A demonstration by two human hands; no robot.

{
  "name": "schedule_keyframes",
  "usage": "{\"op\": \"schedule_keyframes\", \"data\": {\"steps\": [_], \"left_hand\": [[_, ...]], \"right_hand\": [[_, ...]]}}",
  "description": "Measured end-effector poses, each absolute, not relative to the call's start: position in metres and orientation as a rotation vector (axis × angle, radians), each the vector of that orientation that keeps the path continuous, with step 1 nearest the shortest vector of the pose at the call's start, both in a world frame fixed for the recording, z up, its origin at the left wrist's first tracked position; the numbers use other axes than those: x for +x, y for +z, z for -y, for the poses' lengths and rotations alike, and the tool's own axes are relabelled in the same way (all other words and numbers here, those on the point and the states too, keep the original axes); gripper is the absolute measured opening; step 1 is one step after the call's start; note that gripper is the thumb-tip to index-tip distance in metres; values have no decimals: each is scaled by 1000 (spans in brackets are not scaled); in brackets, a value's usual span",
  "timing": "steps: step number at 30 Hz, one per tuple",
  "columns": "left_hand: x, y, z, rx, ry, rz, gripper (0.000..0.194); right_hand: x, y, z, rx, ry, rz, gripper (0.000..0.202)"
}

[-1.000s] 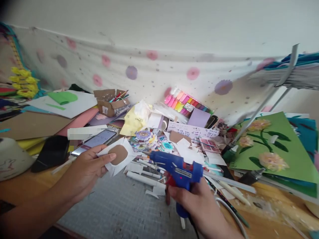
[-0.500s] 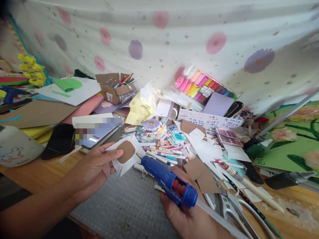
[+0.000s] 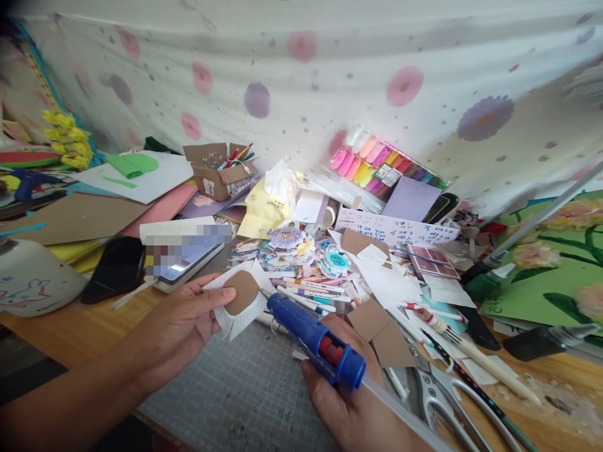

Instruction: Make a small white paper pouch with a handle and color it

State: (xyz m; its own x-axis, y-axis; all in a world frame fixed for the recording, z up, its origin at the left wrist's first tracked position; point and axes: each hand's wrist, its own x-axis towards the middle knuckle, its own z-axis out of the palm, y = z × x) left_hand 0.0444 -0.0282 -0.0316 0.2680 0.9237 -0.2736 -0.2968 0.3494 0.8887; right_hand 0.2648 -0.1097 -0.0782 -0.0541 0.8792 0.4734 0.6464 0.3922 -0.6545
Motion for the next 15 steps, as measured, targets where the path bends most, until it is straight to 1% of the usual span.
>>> {"op": "schedule_keyframes", "data": {"steps": [5, 9, 12, 15], "left_hand": [[44, -30, 29, 832, 963, -905, 25], [44, -30, 27, 824, 976, -923, 25], [45, -30, 26, 818, 1012, -946, 22], [45, -29, 25, 832, 1039, -936, 20]], "right_hand": [[269, -81, 111, -1323, 365, 1825, 16], [267, -78, 111, -1309, 405, 1825, 14], [265, -72, 110, -1297, 346, 1855, 8], [261, -64, 109, -1264, 262, 1899, 11]]}}
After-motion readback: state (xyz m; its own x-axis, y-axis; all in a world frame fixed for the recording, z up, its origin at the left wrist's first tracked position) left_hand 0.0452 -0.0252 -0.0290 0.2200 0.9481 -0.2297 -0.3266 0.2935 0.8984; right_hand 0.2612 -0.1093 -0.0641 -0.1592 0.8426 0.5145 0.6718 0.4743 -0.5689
